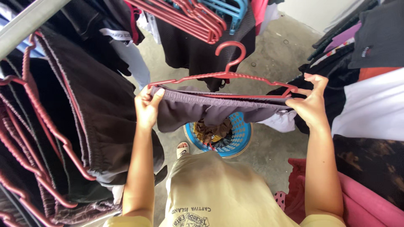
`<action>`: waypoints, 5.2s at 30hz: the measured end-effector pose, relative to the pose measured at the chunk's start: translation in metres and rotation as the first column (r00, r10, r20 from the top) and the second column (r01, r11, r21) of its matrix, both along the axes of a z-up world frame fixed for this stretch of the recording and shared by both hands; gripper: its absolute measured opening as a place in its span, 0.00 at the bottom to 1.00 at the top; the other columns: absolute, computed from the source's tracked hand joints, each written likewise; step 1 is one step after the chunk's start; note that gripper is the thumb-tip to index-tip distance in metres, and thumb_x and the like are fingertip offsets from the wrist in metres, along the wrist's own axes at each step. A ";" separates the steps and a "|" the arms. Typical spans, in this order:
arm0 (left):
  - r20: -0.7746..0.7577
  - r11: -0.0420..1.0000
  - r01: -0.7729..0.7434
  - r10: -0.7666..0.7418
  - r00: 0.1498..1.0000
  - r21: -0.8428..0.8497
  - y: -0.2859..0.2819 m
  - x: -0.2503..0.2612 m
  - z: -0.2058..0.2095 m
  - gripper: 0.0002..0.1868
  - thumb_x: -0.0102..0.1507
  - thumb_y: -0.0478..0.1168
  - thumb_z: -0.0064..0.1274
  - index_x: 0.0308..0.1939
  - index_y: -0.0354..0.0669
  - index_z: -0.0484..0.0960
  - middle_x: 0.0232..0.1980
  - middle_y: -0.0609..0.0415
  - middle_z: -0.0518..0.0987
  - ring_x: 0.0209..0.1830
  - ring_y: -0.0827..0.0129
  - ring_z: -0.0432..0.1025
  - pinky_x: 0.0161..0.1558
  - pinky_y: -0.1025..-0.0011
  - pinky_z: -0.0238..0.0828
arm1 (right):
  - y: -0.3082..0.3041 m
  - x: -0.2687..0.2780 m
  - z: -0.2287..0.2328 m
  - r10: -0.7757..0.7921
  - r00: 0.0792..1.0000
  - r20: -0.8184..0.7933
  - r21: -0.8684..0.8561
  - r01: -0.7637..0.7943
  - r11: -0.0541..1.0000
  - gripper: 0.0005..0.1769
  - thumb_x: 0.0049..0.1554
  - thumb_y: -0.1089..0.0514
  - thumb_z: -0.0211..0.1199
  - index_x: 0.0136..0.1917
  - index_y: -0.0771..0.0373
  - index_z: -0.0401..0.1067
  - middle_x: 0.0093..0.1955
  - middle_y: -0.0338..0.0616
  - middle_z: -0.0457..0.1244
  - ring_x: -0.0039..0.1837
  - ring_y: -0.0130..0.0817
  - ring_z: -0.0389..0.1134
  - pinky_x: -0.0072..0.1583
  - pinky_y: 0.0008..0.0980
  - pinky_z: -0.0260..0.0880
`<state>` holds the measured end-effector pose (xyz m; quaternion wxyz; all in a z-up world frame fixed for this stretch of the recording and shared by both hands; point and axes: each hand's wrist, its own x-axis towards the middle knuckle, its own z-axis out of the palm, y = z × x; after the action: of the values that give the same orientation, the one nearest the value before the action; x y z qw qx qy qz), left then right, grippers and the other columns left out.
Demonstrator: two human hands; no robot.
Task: The person hangs various items of clothing including shirts and shorts from a laundry basket onto hangers and places them on a garment rack.
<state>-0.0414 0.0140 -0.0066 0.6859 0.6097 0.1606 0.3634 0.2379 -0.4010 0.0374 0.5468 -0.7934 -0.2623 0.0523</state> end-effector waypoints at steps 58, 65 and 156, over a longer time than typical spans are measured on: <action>0.025 0.993 0.065 -0.063 0.998 -0.095 -0.020 0.019 0.086 0.10 0.65 0.29 0.58 0.51 0.35 0.82 0.45 0.59 0.82 0.43 0.80 0.74 0.50 0.78 0.72 | 0.020 -0.040 0.094 0.663 0.738 -0.129 0.004 -0.668 0.744 0.22 0.57 0.60 0.65 0.63 0.73 0.71 0.51 0.45 0.65 0.57 0.30 0.65 0.63 0.31 0.63; 0.085 0.908 0.332 -0.321 0.943 -0.256 0.022 -0.001 0.058 0.04 0.71 0.29 0.61 0.49 0.32 0.83 0.43 0.59 0.81 0.42 0.78 0.71 0.47 0.78 0.67 | 0.012 -0.031 0.082 0.376 0.865 -0.333 -0.099 -0.428 0.898 0.18 0.61 0.66 0.62 0.64 0.67 0.77 0.43 0.31 0.63 0.41 0.18 0.55 0.42 0.20 0.55; 0.328 0.010 0.495 -0.736 0.592 -0.869 -0.126 0.200 -0.167 0.24 0.75 0.47 0.41 0.69 0.33 0.71 0.64 0.44 0.77 0.63 0.57 0.74 0.66 0.58 0.69 | 0.028 -0.018 -0.425 -0.065 0.414 -0.908 -0.061 0.025 0.998 0.33 0.53 0.57 0.62 0.72 0.56 0.64 0.72 0.51 0.62 0.72 0.51 0.64 0.64 0.53 0.71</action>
<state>0.1588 -0.1124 -0.1734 0.9588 0.1608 0.1208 -0.2008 0.2203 -0.3726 -0.3877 0.5879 -0.6561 0.0972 0.4631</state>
